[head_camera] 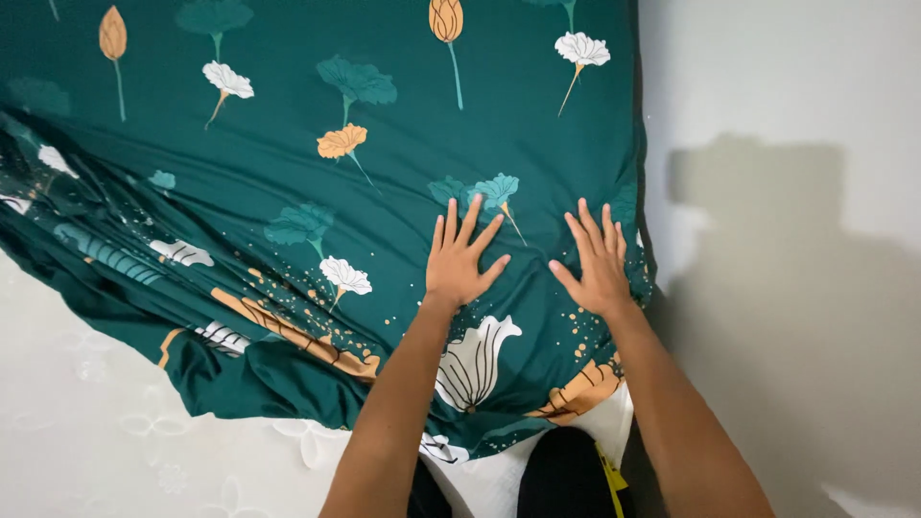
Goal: Straightening and tucking a bedsheet onto a mattress.
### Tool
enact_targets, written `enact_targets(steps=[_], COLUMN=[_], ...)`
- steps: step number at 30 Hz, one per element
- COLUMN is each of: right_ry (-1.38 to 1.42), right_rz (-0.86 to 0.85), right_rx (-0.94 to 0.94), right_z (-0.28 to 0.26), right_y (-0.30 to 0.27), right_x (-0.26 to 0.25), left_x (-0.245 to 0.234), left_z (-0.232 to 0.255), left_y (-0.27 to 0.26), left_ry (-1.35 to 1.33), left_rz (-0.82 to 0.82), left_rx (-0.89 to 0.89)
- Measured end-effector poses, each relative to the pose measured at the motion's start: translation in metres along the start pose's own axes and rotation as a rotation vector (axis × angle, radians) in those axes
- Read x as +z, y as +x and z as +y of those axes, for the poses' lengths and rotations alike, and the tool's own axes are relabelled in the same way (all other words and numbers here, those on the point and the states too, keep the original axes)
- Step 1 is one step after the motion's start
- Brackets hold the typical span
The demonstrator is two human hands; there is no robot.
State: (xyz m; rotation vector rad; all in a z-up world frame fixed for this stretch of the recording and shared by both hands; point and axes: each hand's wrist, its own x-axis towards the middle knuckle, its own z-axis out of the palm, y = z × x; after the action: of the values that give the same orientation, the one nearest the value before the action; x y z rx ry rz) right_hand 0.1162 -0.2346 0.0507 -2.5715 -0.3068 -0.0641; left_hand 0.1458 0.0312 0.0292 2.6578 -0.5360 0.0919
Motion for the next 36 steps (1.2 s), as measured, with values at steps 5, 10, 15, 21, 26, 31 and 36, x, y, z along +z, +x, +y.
enact_targets(steps=[5, 10, 15, 21, 26, 31, 36], right_ry=[0.043, -0.072, -0.173, -0.193, -0.194, -0.194, 0.086], right_rz=[0.093, 0.102, 0.137, 0.18, 0.198, 0.182, 0.113], right_rx=[-0.064, -0.012, -0.001, -0.017, -0.018, -0.011, -0.116], right_z=[0.015, 0.005, 0.008, 0.004, 0.002, 0.009, 0.006], right_y=[-0.008, -0.006, -0.009, -0.011, -0.013, -0.011, -0.023], right_x=[0.013, 0.014, 0.024, 0.025, 0.025, 0.023, 0.007], left_x=[-0.001, 0.001, 0.005, 0.012, 0.014, 0.019, 0.04], left_z=[0.007, 0.006, 0.003, 0.0, -0.001, -0.003, -0.012], left_y=[0.0, -0.002, -0.001, -0.003, -0.003, 0.001, 0.0], left_ry=[-0.014, 0.014, 0.064, 0.058, 0.084, 0.118, 0.182], left_rz=[-0.03, -0.02, -0.052, -0.024, -0.024, -0.035, -0.039], left_rx=[-0.017, 0.006, 0.011, 0.01, 0.018, 0.026, -0.023])
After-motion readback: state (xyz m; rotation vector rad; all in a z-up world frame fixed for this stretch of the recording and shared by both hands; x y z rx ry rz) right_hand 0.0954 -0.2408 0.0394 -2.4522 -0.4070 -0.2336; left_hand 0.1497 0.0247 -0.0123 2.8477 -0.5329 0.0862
